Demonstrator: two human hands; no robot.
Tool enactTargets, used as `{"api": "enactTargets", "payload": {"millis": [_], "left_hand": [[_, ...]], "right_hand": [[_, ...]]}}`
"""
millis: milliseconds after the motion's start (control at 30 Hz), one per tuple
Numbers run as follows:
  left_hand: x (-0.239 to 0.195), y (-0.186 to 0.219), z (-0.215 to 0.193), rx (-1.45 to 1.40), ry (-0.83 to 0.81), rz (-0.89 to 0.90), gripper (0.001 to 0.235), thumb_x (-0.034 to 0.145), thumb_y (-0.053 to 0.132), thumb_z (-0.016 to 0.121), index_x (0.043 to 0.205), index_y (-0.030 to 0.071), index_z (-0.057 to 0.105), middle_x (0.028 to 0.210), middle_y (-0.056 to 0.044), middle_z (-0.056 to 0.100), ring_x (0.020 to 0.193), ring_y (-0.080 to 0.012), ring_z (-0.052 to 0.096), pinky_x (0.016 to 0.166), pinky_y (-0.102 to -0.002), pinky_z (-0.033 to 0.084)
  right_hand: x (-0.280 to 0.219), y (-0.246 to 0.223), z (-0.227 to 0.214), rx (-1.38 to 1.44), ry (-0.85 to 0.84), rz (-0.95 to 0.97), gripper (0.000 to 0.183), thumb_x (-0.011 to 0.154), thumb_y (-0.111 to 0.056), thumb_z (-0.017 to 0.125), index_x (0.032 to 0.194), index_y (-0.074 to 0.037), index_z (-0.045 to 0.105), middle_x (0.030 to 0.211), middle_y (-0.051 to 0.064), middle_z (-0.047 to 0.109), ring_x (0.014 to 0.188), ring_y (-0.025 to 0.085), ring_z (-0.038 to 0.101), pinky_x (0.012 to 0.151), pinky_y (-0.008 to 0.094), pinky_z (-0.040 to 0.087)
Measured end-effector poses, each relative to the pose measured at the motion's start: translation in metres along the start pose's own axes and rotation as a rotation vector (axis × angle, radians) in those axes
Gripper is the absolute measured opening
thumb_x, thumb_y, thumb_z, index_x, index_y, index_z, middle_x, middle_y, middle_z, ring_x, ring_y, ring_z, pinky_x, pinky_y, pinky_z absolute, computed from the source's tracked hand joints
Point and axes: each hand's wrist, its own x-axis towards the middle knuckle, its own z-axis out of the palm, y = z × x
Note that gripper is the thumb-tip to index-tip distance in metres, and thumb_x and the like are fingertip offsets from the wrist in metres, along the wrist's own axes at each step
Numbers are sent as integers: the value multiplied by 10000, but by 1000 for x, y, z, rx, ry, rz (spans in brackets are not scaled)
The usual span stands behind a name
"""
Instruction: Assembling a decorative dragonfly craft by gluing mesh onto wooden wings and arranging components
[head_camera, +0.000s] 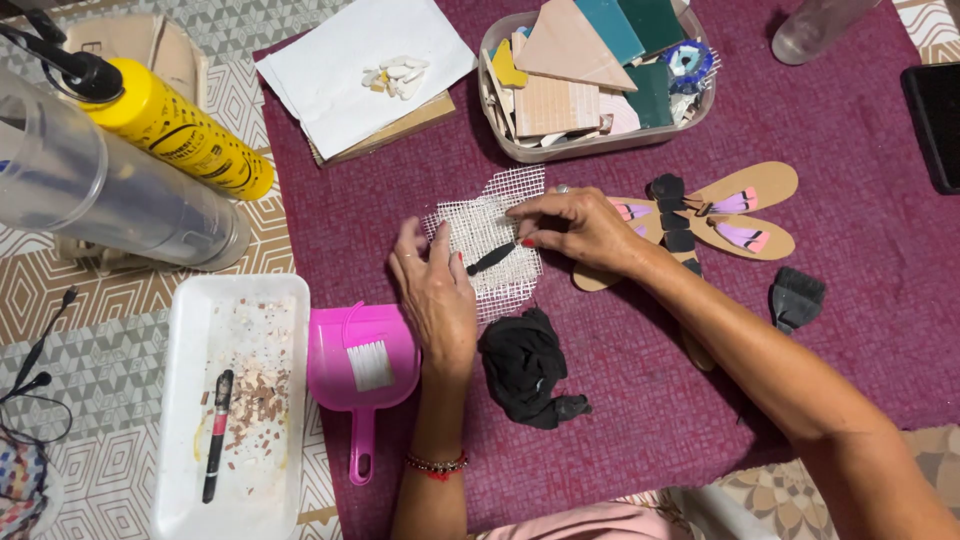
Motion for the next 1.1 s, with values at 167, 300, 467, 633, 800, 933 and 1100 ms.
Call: {"api": "enactTargets", "payload": {"millis": [167, 300, 467, 633, 800, 933, 1100], "left_hand": [[1, 8, -3, -50, 4, 128, 245, 844, -2, 771, 1076, 77, 759, 1382, -161, 533, 1262, -357, 503, 1007, -489, 452], [2, 20, -7, -74, -145, 224, 138, 842, 183, 832, 948, 102, 796, 1335, -96, 609, 1305, -317, 487, 1051, -510, 388], [-4, 6, 13, -66, -158, 213, 133, 848, 238, 827, 938, 141, 809, 1319, -61, 620, 1317, -294, 474, 1103, -507, 341], [-7, 2, 17, -53, -148, 225, 136, 852, 257, 828, 941, 155, 813, 1309, -54, 638, 1311, -285, 486, 1117, -513, 327], [-8, -1, 19, -84, -163, 215, 144, 857, 251, 819, 957, 149, 811, 1309, -63, 635, 1316, -296, 484, 1121, -520, 326], [-8, 0, 18, -83, -160, 208, 132, 862, 251, 815, 951, 153, 810, 1304, -58, 641, 1315, -290, 487, 1126, -514, 323], [-8, 0, 19, -77, -154, 218, 136, 863, 251, 810, 953, 149, 809, 1307, -68, 642, 1316, -292, 492, 1125, -520, 322]], "right_hand": [[7, -9, -1, 23, -26, 29, 382, 802, 9, 809, 1173, -60, 744, 893, 104, 786, 870, 282, 733, 845, 427, 544], [7, -6, -1, 13, -49, 34, 433, 792, 3, 802, 1211, -69, 727, 888, 93, 781, 873, 261, 737, 838, 415, 549], [10, -13, -2, 10, -71, 68, 477, 789, 19, 801, 1248, -74, 710, 925, 103, 787, 901, 285, 743, 863, 428, 553], [11, -17, -5, -35, -120, 68, 469, 787, 40, 780, 1237, -69, 708, 944, 124, 792, 917, 333, 751, 862, 460, 555], [13, -22, -4, -156, -171, 29, 448, 822, 42, 750, 1254, -67, 704, 937, 126, 796, 896, 366, 754, 869, 484, 555], [12, -22, -5, -211, -204, 10, 491, 830, 44, 728, 1301, -78, 665, 931, 119, 794, 888, 373, 753, 885, 502, 550], [10, -9, -3, -141, -182, 51, 658, 847, 44, 710, 1458, -106, 515, 936, 109, 787, 912, 359, 749, 876, 513, 545]]}}
